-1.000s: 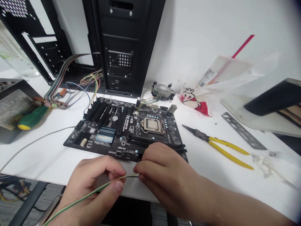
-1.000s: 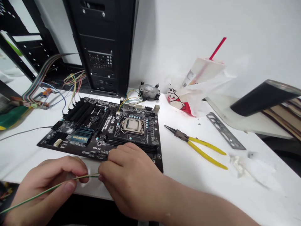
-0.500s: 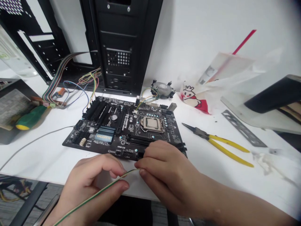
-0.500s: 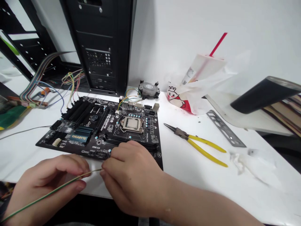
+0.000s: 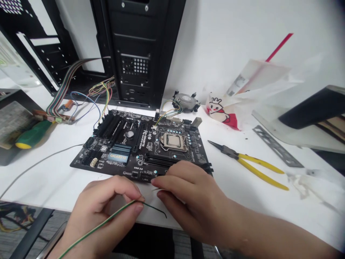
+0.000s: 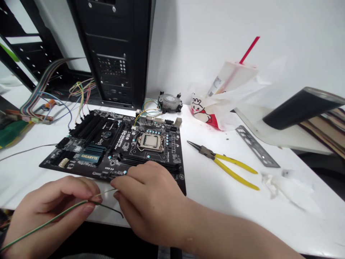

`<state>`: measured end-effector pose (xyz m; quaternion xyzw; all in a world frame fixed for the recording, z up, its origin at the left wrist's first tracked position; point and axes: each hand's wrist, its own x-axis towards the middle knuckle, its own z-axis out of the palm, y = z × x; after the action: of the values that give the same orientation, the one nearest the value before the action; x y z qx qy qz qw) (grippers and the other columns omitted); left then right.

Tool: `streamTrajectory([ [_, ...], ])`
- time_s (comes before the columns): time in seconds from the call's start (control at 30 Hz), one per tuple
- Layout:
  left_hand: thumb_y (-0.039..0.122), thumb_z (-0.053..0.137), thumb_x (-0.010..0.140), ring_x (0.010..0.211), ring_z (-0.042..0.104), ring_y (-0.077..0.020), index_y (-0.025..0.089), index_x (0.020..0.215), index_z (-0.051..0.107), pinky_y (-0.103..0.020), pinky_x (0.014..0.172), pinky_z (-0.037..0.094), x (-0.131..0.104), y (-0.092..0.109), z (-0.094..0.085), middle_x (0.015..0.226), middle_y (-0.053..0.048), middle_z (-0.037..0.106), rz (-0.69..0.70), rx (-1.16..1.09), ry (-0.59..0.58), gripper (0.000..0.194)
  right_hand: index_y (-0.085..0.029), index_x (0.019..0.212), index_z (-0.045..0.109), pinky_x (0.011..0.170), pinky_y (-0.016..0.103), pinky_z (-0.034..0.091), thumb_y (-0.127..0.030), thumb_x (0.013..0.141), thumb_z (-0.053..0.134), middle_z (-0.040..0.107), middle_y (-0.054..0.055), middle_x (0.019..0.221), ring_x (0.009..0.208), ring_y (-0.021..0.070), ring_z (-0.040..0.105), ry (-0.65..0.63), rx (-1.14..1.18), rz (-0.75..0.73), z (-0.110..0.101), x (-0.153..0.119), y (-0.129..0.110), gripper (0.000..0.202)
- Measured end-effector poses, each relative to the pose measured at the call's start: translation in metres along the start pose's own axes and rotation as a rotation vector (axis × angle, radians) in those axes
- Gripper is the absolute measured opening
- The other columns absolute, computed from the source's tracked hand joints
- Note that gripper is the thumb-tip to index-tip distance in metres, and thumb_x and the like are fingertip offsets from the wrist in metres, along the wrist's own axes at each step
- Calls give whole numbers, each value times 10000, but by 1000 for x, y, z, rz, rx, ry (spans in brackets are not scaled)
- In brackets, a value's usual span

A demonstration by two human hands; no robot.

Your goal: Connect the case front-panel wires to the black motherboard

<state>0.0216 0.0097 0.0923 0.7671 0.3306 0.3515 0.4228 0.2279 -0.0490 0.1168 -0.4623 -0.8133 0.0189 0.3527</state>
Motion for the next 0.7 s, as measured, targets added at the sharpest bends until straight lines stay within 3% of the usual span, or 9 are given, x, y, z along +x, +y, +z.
streamTrajectory([
  [0.43,314,706,783,627,652,-135,243,764,671,-185,538,502,-2,-4,-1,669,21,665,-136,-52,-62,82,-146,783,618,576,240,378,-103,914,509,587,10,663,616,112,499,42,22,31,3,-2,-2,175],
  [0.7,221,689,682,509,624,-107,234,652,698,-141,469,472,9,11,7,576,36,675,-99,17,32,34,-148,749,611,569,246,363,-102,912,500,575,12,629,592,108,461,50,34,14,2,0,-6,202],
])
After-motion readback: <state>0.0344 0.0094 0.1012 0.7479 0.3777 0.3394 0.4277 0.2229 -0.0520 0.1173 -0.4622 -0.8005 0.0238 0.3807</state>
